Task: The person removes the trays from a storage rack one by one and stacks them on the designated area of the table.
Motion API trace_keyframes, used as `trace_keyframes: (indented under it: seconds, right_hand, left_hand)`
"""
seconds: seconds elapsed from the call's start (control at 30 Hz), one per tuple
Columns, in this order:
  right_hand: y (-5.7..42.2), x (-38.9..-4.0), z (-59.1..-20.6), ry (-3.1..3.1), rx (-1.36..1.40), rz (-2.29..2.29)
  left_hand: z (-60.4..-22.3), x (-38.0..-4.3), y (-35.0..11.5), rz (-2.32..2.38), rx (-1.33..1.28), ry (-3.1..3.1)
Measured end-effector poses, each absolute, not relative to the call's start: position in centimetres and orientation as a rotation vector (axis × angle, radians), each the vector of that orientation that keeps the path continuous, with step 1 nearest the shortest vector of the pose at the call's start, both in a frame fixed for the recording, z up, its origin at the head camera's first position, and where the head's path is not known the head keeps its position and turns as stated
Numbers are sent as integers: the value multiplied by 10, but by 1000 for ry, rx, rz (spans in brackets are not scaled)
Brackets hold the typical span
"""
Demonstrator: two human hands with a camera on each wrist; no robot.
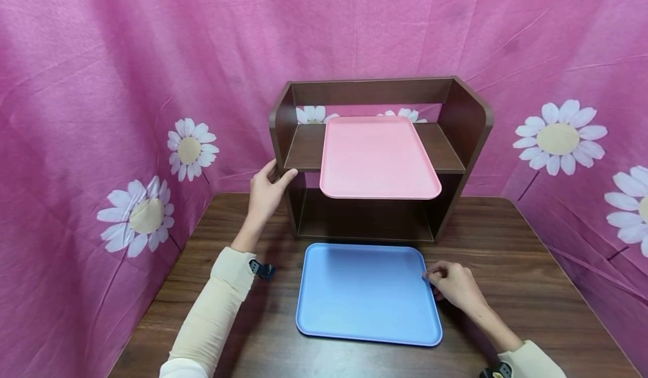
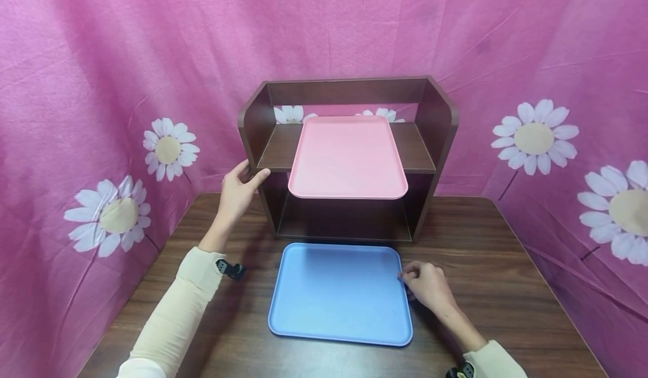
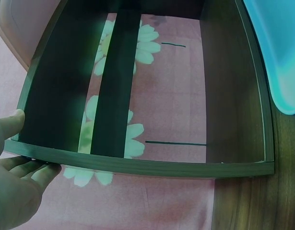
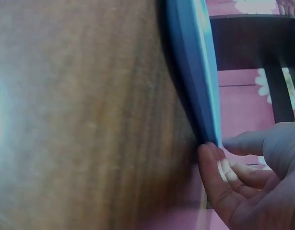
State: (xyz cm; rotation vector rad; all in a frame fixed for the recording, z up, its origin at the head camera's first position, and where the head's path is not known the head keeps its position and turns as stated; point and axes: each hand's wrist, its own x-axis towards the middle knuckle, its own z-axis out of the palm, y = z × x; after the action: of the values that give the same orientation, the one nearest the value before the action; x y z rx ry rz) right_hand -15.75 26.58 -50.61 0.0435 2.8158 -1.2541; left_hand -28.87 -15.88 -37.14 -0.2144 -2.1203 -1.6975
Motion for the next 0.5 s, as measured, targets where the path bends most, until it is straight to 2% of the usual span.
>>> trace_keyframes:
  seconds: [0.3, 0.5]
  right_hand:
    - [270, -160, -486, 2833, 68, -1335]
    - [269, -164, -462, 2673, -22, -1625]
  left_hand:
    - [-374, -289, -158, -1737, -212, -2114]
    - [-372, -291, -158, -1741, -176, -2134]
